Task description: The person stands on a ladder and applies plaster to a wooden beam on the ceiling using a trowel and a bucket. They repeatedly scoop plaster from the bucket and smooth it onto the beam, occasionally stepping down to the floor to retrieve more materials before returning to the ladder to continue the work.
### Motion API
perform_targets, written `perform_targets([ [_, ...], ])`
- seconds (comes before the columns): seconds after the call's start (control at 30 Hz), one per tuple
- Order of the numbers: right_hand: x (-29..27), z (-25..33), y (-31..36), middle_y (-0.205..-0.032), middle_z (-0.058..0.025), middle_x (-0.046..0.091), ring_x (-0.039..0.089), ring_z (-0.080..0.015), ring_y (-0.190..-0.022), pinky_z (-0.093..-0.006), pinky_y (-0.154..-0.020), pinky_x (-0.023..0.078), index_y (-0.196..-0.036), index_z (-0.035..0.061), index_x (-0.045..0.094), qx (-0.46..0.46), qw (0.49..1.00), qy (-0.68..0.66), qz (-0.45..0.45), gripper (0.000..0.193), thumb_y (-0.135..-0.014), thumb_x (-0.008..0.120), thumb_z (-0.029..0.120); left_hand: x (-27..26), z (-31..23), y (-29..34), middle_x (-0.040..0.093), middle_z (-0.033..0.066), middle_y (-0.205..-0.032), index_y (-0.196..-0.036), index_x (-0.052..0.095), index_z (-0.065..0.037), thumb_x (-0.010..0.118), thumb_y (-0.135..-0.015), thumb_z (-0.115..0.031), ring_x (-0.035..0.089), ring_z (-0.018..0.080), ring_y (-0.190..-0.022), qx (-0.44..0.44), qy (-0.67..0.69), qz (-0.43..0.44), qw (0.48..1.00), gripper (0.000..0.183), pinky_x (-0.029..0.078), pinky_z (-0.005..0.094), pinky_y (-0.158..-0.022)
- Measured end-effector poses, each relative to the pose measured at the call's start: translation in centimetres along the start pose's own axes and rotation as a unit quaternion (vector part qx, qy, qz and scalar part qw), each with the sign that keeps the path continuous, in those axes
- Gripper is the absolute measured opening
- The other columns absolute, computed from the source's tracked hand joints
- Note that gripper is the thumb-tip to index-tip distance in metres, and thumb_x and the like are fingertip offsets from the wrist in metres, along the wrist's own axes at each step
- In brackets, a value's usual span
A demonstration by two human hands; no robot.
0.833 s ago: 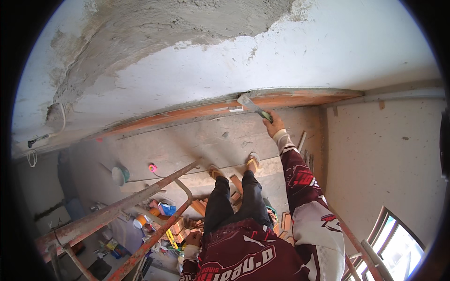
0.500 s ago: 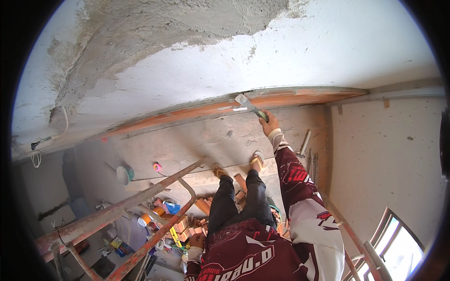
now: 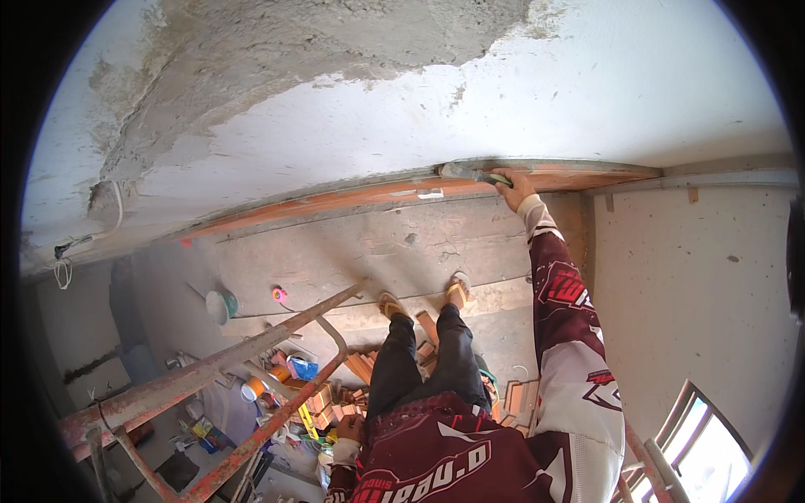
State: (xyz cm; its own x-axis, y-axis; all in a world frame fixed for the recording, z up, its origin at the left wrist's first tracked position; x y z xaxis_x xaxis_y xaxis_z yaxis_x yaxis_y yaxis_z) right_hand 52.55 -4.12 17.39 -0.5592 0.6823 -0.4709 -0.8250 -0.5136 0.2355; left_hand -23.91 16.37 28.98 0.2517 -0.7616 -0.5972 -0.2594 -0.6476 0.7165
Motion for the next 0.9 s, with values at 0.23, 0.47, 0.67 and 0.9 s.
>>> perform_targets([
  [0.23,-1.9,1.5,2.8,-0.104,-0.0157,0.065,0.061,-0.0275,-0.097,-0.0348,-0.087,0.046,-0.118,0.0047,0.059,0.023,0.999,0.034,-0.014,0.036,-0.083,0.062,0.014,0.2,-2.2,-0.7,0.065,0.0037,-0.076,-0.086,0.065,-0.002,0.066,-0.084,-0.025,0.059,0.0122,-0.068,0.006,-0.024,-0.011,1.0,0.023,0.049,0.0274,-0.064],
  [0.47,1.9,-2.0,11.8,-0.105,-0.0201,0.055,0.054,-0.0341,-0.097,-0.0388,-0.087,0.043,-0.121,0.0031,0.055,0.053,0.95,0.013,-0.307,0.045,-0.08,0.065,0.019,0.7,-0.3,-2.6,0.064,0.0032,-0.076,-0.085,0.065,-0.002,0.067,-0.084,-0.017,0.058,0.0108,-0.068,0.087,0.059,0.015,0.994,0.015,0.048,0.0272,-0.064],
  [0.67,5.7,-2.1,13.0,-0.106,-0.02,0.051,0.052,-0.0332,-0.096,-0.0407,-0.086,0.043,-0.119,-0.0003,0.052,0.186,0.858,-0.071,-0.474,0.045,-0.078,0.067,0.009,-0.6,-3.5,-1.4,0.065,0.004,-0.077,-0.086,0.065,-0.003,0.066,-0.084,-0.019,0.06,0.0105,-0.067,0.014,0.022,0.017,1.0,0.016,0.05,0.0275,-0.062],
  [0.9,9.8,-0.8,10.8,-0.105,-0.02,0.054,0.054,-0.0344,-0.1,-0.0418,-0.087,0.043,-0.117,-0.0002,0.05,0.259,0.808,-0.094,-0.521,0.045,-0.077,0.069,0.008,-2.0,-4.5,-0.2,0.064,0.0063,-0.074,-0.088,0.061,-0.002,0.064,-0.085,-0.019,0.06,0.0134,-0.061,-0.052,0.078,0.019,0.995,0.018,0.05,0.027,-0.051],
])
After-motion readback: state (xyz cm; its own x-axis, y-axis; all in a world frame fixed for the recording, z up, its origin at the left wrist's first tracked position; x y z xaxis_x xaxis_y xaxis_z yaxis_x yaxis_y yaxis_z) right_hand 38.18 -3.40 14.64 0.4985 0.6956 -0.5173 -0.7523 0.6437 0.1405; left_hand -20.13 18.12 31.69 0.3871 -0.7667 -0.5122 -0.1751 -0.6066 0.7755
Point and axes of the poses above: each hand's wrist, its own y-axis away from the middle knuckle, its own x-axis out of the palm, z = x × y, the point moved 6 cm from there along -y, towards the middle knuckle
